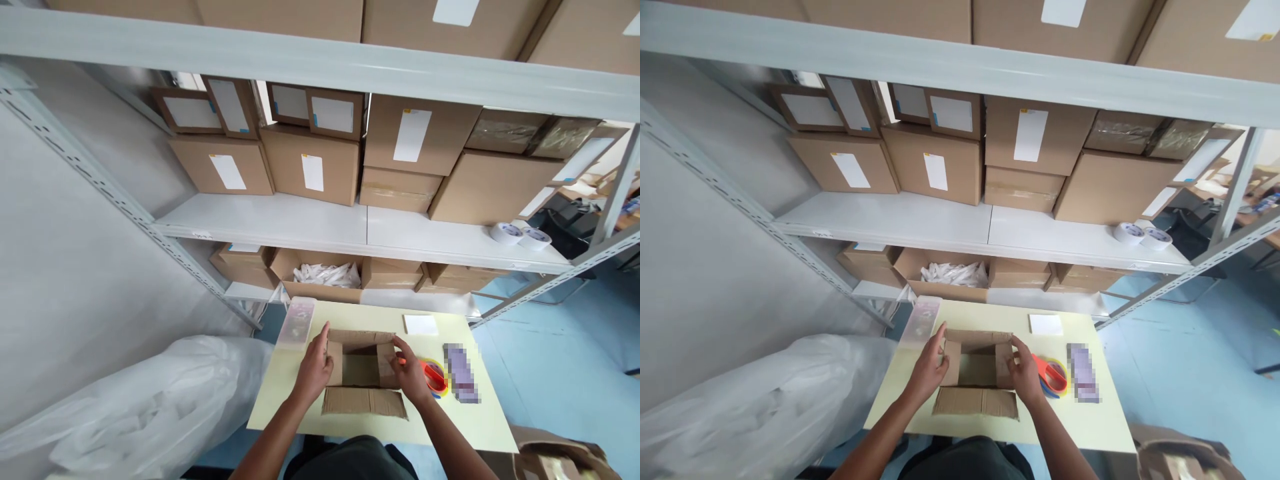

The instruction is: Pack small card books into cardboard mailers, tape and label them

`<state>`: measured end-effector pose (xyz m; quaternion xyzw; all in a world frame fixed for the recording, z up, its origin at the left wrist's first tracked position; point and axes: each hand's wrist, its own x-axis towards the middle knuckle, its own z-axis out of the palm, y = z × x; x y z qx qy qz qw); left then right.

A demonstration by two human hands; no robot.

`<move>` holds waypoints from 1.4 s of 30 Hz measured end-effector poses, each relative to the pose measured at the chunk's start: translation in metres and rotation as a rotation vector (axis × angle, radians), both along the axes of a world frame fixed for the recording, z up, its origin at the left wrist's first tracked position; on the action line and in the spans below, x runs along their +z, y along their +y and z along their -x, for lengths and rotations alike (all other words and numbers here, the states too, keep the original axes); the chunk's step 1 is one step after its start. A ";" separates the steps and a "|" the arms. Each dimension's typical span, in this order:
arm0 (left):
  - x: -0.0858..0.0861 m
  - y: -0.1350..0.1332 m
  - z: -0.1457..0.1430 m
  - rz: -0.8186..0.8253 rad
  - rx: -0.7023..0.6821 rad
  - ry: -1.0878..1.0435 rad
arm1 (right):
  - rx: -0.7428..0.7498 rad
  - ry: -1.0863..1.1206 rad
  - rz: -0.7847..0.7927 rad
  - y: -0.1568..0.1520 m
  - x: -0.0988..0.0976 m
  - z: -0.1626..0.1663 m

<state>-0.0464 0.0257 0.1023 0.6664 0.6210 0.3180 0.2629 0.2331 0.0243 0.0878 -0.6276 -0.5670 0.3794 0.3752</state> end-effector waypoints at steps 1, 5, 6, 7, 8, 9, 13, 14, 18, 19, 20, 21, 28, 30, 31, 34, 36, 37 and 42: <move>0.001 0.002 0.003 0.026 -0.003 -0.036 | 0.004 -0.017 -0.018 0.002 0.003 0.000; 0.009 0.004 0.017 0.046 -0.130 -0.071 | 0.033 0.005 0.047 0.009 0.016 -0.005; 0.011 0.003 0.021 0.052 -0.172 -0.059 | 0.053 0.036 0.097 0.007 0.019 -0.008; 0.013 0.001 0.025 0.067 -0.208 -0.043 | 0.077 0.059 0.133 0.004 0.021 -0.013; 0.015 -0.002 0.029 0.087 -0.242 -0.026 | 0.105 0.067 0.142 -0.001 0.023 -0.018; 0.017 -0.005 0.033 0.104 -0.280 -0.009 | 0.139 0.055 0.123 -0.009 0.024 -0.024; 0.021 -0.019 0.043 0.123 -0.443 0.048 | 0.332 -0.111 -0.007 -0.050 0.021 -0.040; 0.021 -0.022 0.044 0.122 -0.469 0.052 | 0.366 -0.136 -0.008 -0.059 0.019 -0.040; 0.018 -0.026 0.036 0.158 -0.406 -0.021 | 0.154 -0.100 0.049 -0.070 0.006 -0.021; 0.016 -0.025 0.031 0.159 -0.347 -0.051 | 0.049 -0.089 0.071 -0.067 0.004 -0.014; 0.013 -0.024 0.026 0.148 -0.282 -0.078 | -0.040 -0.090 0.090 -0.063 0.002 -0.007; 0.010 -0.024 0.021 0.127 -0.222 -0.100 | -0.101 -0.100 0.102 -0.059 0.001 -0.001; -0.010 -0.030 -0.011 0.034 -0.038 -0.184 | -0.059 -0.325 -0.010 -0.045 -0.005 0.014; -0.013 -0.031 -0.017 0.043 0.068 -0.179 | -0.017 -0.427 -0.087 -0.046 -0.011 0.019; -0.014 -0.032 -0.020 0.050 0.117 -0.172 | 0.001 -0.474 -0.117 -0.046 -0.014 0.023; -0.017 -0.029 -0.024 0.056 0.161 -0.146 | 0.018 -0.581 -0.138 -0.044 -0.019 0.036; -0.019 -0.027 -0.023 0.033 0.132 -0.119 | 0.019 -0.591 -0.112 -0.041 -0.016 0.040; -0.021 -0.026 -0.022 0.016 0.122 -0.106 | 0.028 -0.568 -0.088 -0.040 -0.014 0.038; -0.023 -0.022 -0.014 -0.044 0.110 -0.089 | -0.105 -0.415 0.059 -0.036 -0.014 -0.018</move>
